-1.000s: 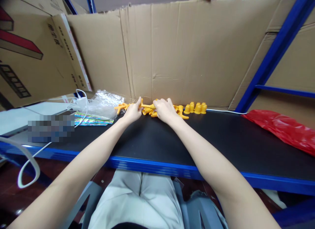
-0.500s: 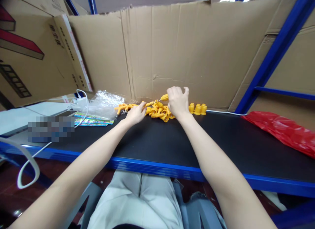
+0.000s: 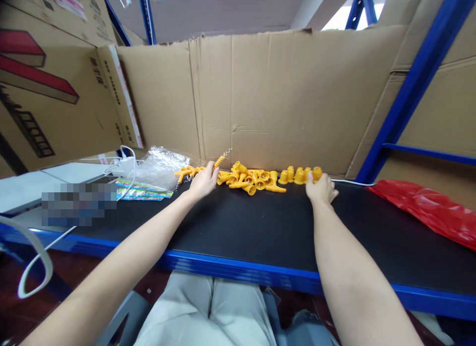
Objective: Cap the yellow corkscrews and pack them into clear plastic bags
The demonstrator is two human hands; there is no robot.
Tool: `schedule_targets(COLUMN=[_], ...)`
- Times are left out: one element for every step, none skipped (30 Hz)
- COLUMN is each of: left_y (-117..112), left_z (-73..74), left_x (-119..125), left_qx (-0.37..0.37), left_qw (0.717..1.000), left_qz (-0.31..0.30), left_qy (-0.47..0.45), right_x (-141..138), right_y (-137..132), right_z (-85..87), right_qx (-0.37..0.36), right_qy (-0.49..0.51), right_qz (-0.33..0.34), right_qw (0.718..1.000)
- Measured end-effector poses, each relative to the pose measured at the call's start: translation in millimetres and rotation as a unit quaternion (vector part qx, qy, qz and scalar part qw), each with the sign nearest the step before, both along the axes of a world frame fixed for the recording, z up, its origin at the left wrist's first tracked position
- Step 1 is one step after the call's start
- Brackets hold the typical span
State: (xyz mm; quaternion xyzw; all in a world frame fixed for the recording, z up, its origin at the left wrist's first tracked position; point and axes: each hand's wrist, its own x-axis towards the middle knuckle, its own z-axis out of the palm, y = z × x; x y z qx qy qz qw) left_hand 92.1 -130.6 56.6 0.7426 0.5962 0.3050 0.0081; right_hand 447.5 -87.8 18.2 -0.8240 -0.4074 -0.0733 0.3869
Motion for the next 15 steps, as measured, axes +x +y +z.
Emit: schedule_targets(left_y=[-0.5,-0.9,-1.1,-1.1,-0.8,-0.2,0.6,1.8,3.4,5.4,7.8,10.9,14.5,18.7,23.6], left_z=[0.2,0.5,0.7,0.9,1.0,1.1,1.3,1.6,2.1,2.7,3.6,4.6,5.6,6.6,7.6], left_x=[0.3,0.5,0.6,0.6,0.4,0.0,-0.8,-1.9,-3.6,-5.7,-8.3,-11.3,-14.6,-18.0,-21.4], left_qx=[0.002,0.004,0.006,0.009,0.014,0.019,0.023,0.028,0.031,0.034,0.038,0.043,0.048,0.052,0.053], left_qw=[1.0,1.0,1.0,1.0,1.0,1.0,1.0,1.0,0.999,0.999,0.999,0.999,0.998,0.996,0.994], left_qz=[0.002,0.003,0.006,0.007,0.008,0.009,0.009,0.01,0.012,0.013,0.016,0.02,0.024,0.028,0.031], left_qy=[0.005,0.01,0.014,0.016,0.017,0.016,0.013,0.009,0.004,-0.003,-0.014,-0.028,-0.046,-0.067,-0.091], right_x=[3.0,4.4,4.5,3.4,1.7,-0.2,-2.1,-3.5,-4.4,-4.6,-4.3,-3.6,-2.7,-1.7,-0.7], right_y=[0.6,1.1,1.5,1.9,2.1,2.2,2.3,2.5,2.7,3.2,3.8,4.5,5.3,6.0,6.7], right_z=[-6.4,-10.8,-13.5,-14.9,-15.5,-15.7,-15.8,-16.1,-16.5,-17.1,-17.7,-18.4,-18.9,-19.2,-19.4], right_qx=[-0.082,-0.151,-0.202,-0.237,-0.255,-0.261,-0.261,-0.259,-0.256,-0.252,-0.249,-0.249,-0.251,-0.255,-0.262], right_qy=[0.026,0.037,0.037,0.027,0.013,0.003,0.0,0.001,0.002,0.003,0.002,0.003,0.003,0.002,0.002], right_qz=[0.015,0.031,0.042,0.047,0.045,0.033,0.015,-0.002,-0.013,-0.019,-0.02,-0.018,-0.015,-0.012,-0.009], right_qw=[0.996,0.987,0.978,0.97,0.966,0.965,0.965,0.966,0.967,0.967,0.968,0.968,0.968,0.967,0.965])
